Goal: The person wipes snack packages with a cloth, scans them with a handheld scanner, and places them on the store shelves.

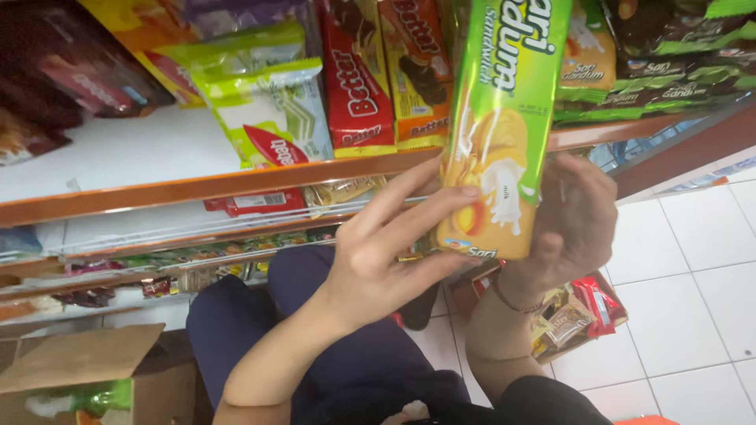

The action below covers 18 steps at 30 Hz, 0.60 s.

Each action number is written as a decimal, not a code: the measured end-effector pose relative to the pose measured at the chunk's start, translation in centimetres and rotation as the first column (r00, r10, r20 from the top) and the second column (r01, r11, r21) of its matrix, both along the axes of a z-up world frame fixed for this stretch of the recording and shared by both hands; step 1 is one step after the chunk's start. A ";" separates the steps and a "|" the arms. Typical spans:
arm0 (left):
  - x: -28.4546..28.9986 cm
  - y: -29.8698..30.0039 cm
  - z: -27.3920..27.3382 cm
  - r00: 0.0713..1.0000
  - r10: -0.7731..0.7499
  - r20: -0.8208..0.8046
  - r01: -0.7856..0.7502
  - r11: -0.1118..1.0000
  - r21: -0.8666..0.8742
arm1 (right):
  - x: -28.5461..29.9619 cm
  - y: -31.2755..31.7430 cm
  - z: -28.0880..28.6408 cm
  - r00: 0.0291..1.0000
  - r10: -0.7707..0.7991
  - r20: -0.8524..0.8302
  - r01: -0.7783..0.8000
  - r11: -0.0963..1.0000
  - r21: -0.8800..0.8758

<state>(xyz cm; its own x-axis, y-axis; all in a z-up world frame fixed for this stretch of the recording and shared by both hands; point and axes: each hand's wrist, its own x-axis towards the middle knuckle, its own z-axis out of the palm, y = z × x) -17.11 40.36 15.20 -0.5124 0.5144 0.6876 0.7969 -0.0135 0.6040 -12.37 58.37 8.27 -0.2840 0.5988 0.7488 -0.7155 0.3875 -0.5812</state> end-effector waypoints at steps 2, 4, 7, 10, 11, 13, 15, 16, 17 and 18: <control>-0.7 2.1 0.8 0.999 -0.031 0.020 0.031 0.999 0.009 | -0.5 0.9 0.6 0.997 -0.067 -0.046 0.071 0.993 0.090; -1.0 4.2 1.6 0.999 -0.048 0.020 0.048 0.999 0.006 | -0.9 1.8 1.1 0.986 -0.153 -0.073 0.165 0.964 0.207; -1.4 6.4 2.6 0.998 -0.067 -0.010 0.067 0.998 -0.016 | -1.3 3.2 1.9 0.959 -0.276 -0.069 0.284 0.905 0.316; -1.9 7.5 3.2 0.992 -0.120 -0.030 0.120 0.993 -0.016 | -1.5 4.5 2.6 0.926 -0.373 -0.048 0.368 0.870 0.328; -2.0 7.7 3.3 0.989 -0.142 -0.041 0.142 0.990 0.003 | -1.7 5.0 2.9 0.916 -0.398 -0.056 0.393 0.860 0.326; -2.5 8.3 3.2 0.992 -0.091 -0.087 0.093 0.995 0.019 | -2.0 5.9 3.4 0.895 -0.439 -0.083 0.440 0.837 0.326; -3.0 9.0 2.4 0.987 0.054 -0.151 -0.051 0.998 0.020 | -2.5 6.5 3.5 0.827 -0.550 -0.117 0.550 0.751 0.365; -3.2 9.3 1.9 0.980 0.126 -0.154 -0.124 0.992 0.026 | -2.9 6.9 3.6 0.760 -0.635 -0.140 0.630 0.667 0.399; -3.4 9.5 1.5 0.967 0.198 -0.158 -0.196 0.980 0.033 | -3.2 7.1 3.6 0.684 -0.710 -0.167 0.699 0.572 0.430; -3.7 9.7 1.0 0.949 0.270 -0.161 -0.267 0.963 0.040 | -3.4 7.3 3.6 0.674 -0.724 -0.145 0.696 0.558 0.452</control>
<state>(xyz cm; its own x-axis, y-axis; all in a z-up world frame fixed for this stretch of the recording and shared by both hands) -20.81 50.07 16.20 -0.5097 0.3602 0.7813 0.8603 0.2052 0.4667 -15.78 65.67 11.85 0.0407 0.2361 0.9709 -0.0693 0.9700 -0.2329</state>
